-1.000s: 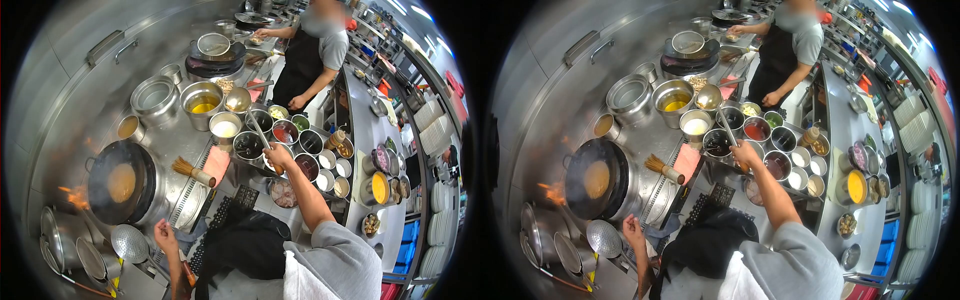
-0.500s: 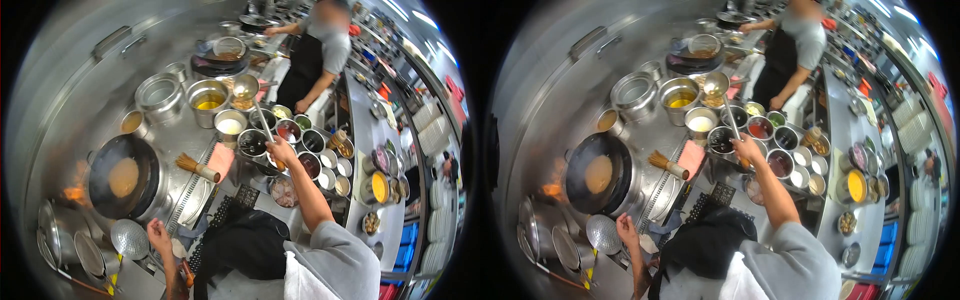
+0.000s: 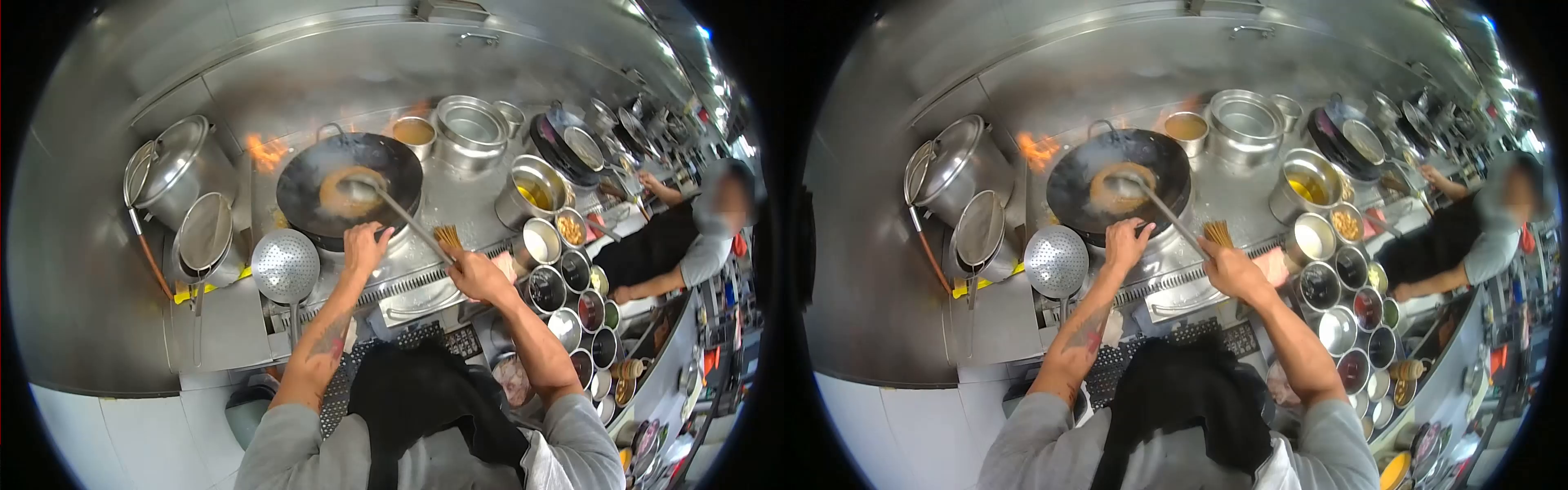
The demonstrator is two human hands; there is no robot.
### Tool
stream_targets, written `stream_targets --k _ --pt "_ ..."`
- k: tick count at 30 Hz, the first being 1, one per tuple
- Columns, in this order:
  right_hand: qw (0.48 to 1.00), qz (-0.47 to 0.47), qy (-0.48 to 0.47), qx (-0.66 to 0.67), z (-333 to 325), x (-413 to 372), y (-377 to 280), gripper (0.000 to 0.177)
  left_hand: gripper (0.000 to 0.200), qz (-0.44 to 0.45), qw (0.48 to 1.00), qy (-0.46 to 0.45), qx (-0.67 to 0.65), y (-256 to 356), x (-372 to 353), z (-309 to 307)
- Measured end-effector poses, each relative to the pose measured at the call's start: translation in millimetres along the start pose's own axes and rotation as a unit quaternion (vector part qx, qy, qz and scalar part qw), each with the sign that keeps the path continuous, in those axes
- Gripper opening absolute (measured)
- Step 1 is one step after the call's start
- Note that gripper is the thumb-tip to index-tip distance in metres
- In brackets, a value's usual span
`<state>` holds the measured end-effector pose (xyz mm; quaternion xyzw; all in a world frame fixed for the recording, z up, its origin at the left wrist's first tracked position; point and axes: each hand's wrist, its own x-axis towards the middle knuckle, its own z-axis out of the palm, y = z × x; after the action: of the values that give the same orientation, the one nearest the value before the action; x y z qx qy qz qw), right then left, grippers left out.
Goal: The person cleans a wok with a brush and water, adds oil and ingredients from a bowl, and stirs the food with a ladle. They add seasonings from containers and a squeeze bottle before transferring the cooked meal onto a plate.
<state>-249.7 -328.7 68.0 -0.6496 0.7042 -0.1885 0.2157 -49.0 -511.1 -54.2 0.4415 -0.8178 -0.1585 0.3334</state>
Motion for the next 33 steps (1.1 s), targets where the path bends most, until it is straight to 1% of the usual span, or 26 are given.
stream_targets --k 1,2,3,4,6,7,9,10,11,12,14,15,16,18,19,21,22,24,25,27,28,29,30,31,32,33 --pt "1.0 -0.007 0.0 -0.002 2.6 23.7 7.5 0.054 0.027 -0.002 1.0 0.007 0.003 1.4 9.2 -5.0" --pt "0.999 -0.053 0.0 -0.003 13.5 52.0 23.4 0.053 0.027 0.005 0.999 0.028 0.016 -1.3 10.8 -3.7" --pt "0.996 -0.091 -0.009 0.002 28.2 58.9 33.8 0.051 0.027 0.006 0.999 0.038 0.029 -3.6 -1.5 0.1" --pt "0.996 -0.089 -0.019 0.008 38.1 58.9 30.0 0.051 0.025 -0.026 1.0 -0.01 -0.001 -3.4 -0.5 0.9" --pt "0.998 -0.012 0.06 0.008 38.3 93.7 6.4 0.05 0.024 -0.019 1.0 0.002 0.008 1.2 1.2 -1.6" --pt "0.998 -0.021 0.064 0.006 43.6 107.0 1.9 0.05 0.023 -0.013 1.0 0.005 0.01 2.6 2.3 -2.9" --pt "0.996 0.017 0.089 0.002 63.0 113.5 -2.1 0.052 0.022 -0.014 1.0 -0.011 -0.01 1.2 8.6 -3.5" --pt "0.998 0.021 0.054 0.015 62.9 117.7 6.4 0.052 0.022 -0.058 0.997 -0.047 -0.018 0.8 6.1 -0.2" --pt "0.998 0.019 0.05 0.019 65.2 113.3 5.9 0.052 0.022 -0.095 0.992 -0.076 -0.024 -1.6 8.9 -1.0" --pt "0.998 -0.015 0.056 0.018 62.9 112.9 4.4 0.052 0.022 -0.093 0.993 -0.071 -0.02 -3.6 10.8 -4.5" --pt "0.994 -0.084 0.067 0.027 59.6 105.1 3.7 0.048 0.022 -0.064 0.997 -0.031 -0.019 1.7 7.7 -8.6" --pt "0.994 -0.082 0.071 0.027 52.9 112.5 5.9 0.048 0.022 -0.047 0.999 -0.016 -0.019 6.1 9.3 -9.8" --pt "0.994 -0.08 0.062 0.037 47.7 119.9 8.6 0.048 0.024 -0.071 0.996 -0.044 -0.037 6.0 12.8 -13.0" --pt "0.995 -0.072 0.043 0.055 56.7 106.9 7.4 0.048 0.025 -0.095 0.993 -0.064 -0.034 -2.9 3.0 -3.5" --pt "0.997 -0.041 0.055 0.023 54.8 108.9 2.9 0.049 0.026 -0.107 0.992 -0.065 -0.031 -6.9 13.0 -1.8" --pt "0.996 0.027 0.077 -0.041 47.7 111.0 -2.4 0.05 0.028 -0.097 0.993 -0.061 -0.025 0.9 19.0 -10.1" --pt "0.995 0.031 0.081 -0.041 44.4 113.3 0.0 0.05 0.029 -0.099 0.993 -0.064 -0.022 2.9 22.9 -13.2" --pt "0.998 0.04 0.029 -0.039 51.8 105.4 8.2 0.05 0.03 -0.107 0.991 -0.08 -0.018 -0.4 9.0 -10.8" --pt "0.998 0.044 0.032 -0.037 53.4 102.6 11.4 0.05 0.031 -0.103 0.992 -0.071 -0.013 -2.1 11.2 -10.3" --pt "0.999 0.003 0.049 -0.008 60.6 85.3 17.6 0.046 0.034 -0.096 0.994 -0.058 -0.009 -5.5 16.8 -4.2" --pt "0.994 0.009 0.096 0.054 79.3 71.1 24.0 0.043 0.034 -0.091 0.994 -0.065 -0.013 -7.7 19.1 -1.3" --pt "0.989 -0.006 0.124 0.077 94.1 56.0 32.7 0.041 0.035 -0.09 0.994 -0.066 0.003 -8.8 19.0 -0.5" --pt "0.948 0.094 0.022 0.305 116.0 50.1 52.8 0.04 0.035 -0.089 0.994 -0.065 0.019 -8.4 19.3 -0.1" --pt "0.833 0.188 -0.078 0.514 135.3 39.6 69.4 0.038 0.035 -0.086 0.993 -0.073 0.016 -7.0 17.1 1.0" --pt "0.83 0.195 -0.074 0.518 138.4 19.8 68.3 0.038 0.036 -0.089 0.994 -0.064 0.013 -5.2 13.4 1.0" --pt "0.872 0.19 -0.007 0.451 134.0 6.3 65.0 0.035 0.036 -0.092 0.995 -0.047 0.011 -4.7 14.9 0.4"
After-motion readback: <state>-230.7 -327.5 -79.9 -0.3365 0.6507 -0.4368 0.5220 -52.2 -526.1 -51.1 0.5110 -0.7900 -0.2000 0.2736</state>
